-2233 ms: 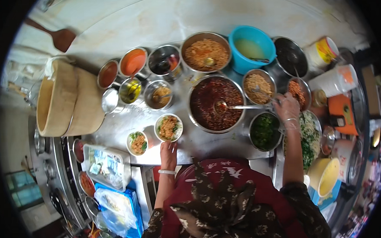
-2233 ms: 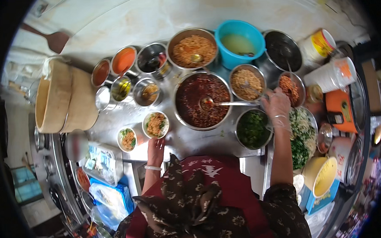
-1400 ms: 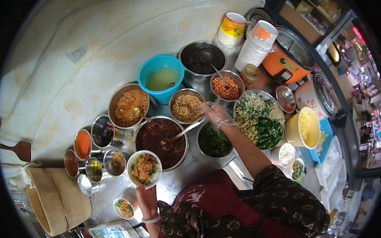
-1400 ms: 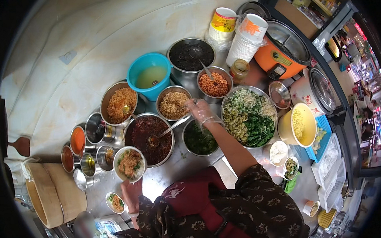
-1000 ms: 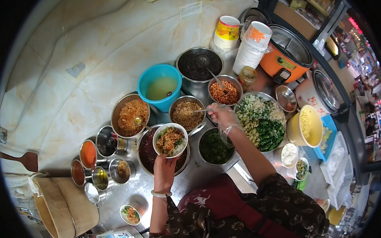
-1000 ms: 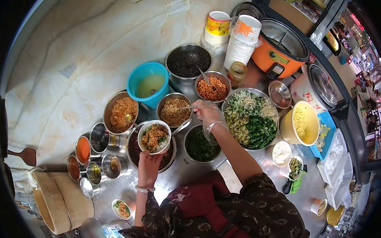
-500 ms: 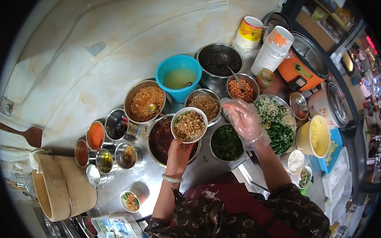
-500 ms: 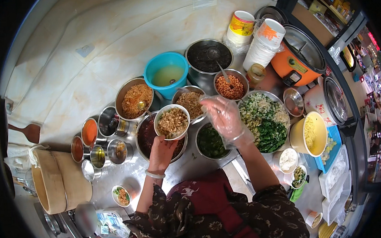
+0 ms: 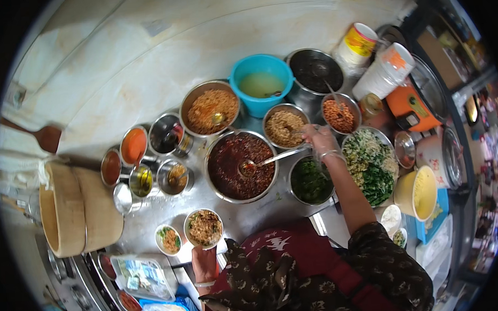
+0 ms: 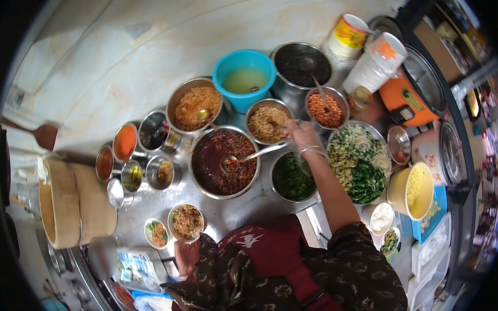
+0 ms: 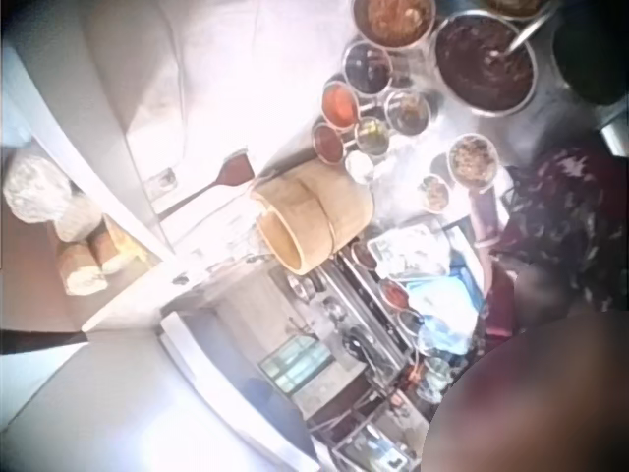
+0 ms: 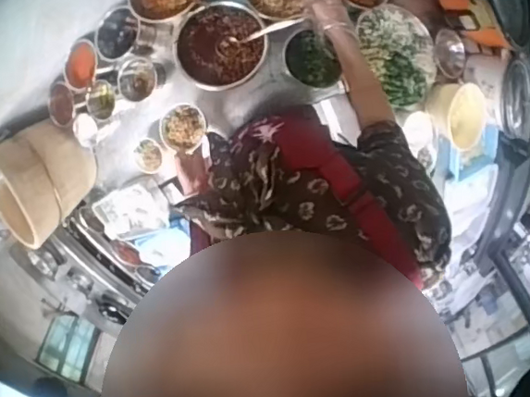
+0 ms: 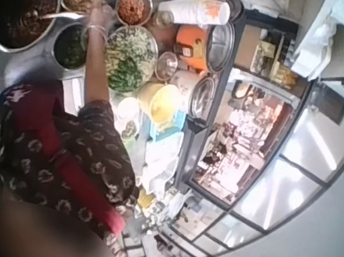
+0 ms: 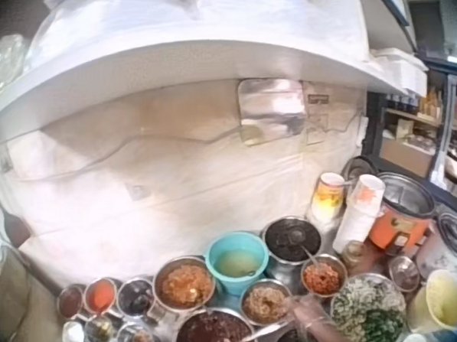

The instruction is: The person assembles two noodle bowls by adding noodles, chopped green onions, and various sauces and seasonings from multiple containers. The person uses spoons and chopsticks to transfer ingredients and then places the finished bowls on the counter.

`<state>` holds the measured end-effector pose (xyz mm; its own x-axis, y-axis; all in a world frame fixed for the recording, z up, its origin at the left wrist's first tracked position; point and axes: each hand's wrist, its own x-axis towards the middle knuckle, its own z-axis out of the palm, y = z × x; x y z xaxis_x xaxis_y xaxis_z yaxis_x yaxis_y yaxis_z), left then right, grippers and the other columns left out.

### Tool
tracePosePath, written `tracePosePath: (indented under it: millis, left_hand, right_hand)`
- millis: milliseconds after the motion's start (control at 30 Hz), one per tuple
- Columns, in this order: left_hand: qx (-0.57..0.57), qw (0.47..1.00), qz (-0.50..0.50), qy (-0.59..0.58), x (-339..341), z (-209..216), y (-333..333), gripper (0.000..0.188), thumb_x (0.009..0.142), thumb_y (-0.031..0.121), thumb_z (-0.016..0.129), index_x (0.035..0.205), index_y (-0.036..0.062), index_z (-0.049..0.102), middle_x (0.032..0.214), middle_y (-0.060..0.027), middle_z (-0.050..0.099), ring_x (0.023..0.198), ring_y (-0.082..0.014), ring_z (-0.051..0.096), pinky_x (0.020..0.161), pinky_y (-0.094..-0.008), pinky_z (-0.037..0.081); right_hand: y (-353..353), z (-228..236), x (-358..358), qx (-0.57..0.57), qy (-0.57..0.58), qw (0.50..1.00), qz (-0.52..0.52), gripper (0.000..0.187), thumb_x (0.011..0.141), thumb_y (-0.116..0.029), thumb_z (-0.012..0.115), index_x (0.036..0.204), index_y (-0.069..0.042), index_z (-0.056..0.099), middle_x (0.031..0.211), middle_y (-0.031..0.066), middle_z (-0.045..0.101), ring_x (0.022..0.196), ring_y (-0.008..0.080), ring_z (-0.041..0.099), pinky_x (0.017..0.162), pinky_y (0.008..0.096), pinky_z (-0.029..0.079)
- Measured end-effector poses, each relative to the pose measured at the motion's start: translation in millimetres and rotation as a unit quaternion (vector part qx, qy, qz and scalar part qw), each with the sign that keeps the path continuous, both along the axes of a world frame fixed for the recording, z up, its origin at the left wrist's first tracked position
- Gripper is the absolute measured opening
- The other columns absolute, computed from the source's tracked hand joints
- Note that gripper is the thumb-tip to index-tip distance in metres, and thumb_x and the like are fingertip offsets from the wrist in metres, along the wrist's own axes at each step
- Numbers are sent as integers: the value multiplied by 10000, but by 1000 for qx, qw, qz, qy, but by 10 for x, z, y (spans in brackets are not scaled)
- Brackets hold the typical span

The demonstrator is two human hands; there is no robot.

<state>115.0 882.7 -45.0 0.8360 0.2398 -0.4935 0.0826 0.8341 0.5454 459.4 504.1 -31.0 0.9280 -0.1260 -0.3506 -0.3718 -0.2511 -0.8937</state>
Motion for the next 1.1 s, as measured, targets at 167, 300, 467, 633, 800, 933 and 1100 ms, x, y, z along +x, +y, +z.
tracePosePath:
  millis: [167,300,467,633,800,933,1100]
  left_hand:
    - [-16,993,82,83,-125,-561,74,463,941,171,548,1321,-66,429,1337,-180,520,1229,-309,500,1100,-421,391]
    - [8,994,80,68,50,-793,58,383,969,198,525,1284,-16,481,1300,-123,537,1184,-251,507,1081,-369,384]
    - [32,974,224,32,-51,-824,405,451,963,378,590,1178,-18,553,1110,-103,591,1042,-201,533,994,-354,431]
    - [27,945,326,11,-234,-923,606,450,934,313,654,1178,-45,536,999,-99,595,957,-223,557,967,-357,460]
    - [-36,897,420,133,-363,-998,816,379,896,270,685,1154,35,537,980,-74,509,869,-196,505,799,-355,492]
    - [-14,914,403,43,-425,-775,944,301,869,232,658,1111,76,570,1042,-111,546,851,-198,510,751,-328,470]
    - [-32,933,356,-25,-344,-257,815,330,842,191,665,1072,-20,559,1069,-154,559,997,-269,559,962,-391,486]
  right_hand:
    - [38,-14,10,-58,44,997,-3,353,904,-360,628,976,-26,714,822,29,700,722,84,585,648,253,445]
    - [0,-88,65,66,67,995,-36,332,855,-380,695,873,-50,724,753,24,696,657,60,557,576,232,413]
    - [-13,-206,135,111,78,989,-65,303,863,-345,690,897,-45,713,771,24,697,584,48,513,544,209,392]
    - [-34,-192,92,112,64,989,-75,281,876,-319,693,899,-41,731,755,14,697,596,54,529,542,223,385]
    - [11,-106,36,69,56,994,-59,315,899,-351,633,902,-53,734,786,15,709,628,81,543,584,248,428]
    - [34,33,-5,144,82,983,-73,293,914,-294,618,957,-18,706,809,44,698,610,69,531,571,221,425]
    - [10,74,-56,184,81,976,-87,274,925,-243,591,989,4,690,823,49,689,601,62,520,532,219,411]
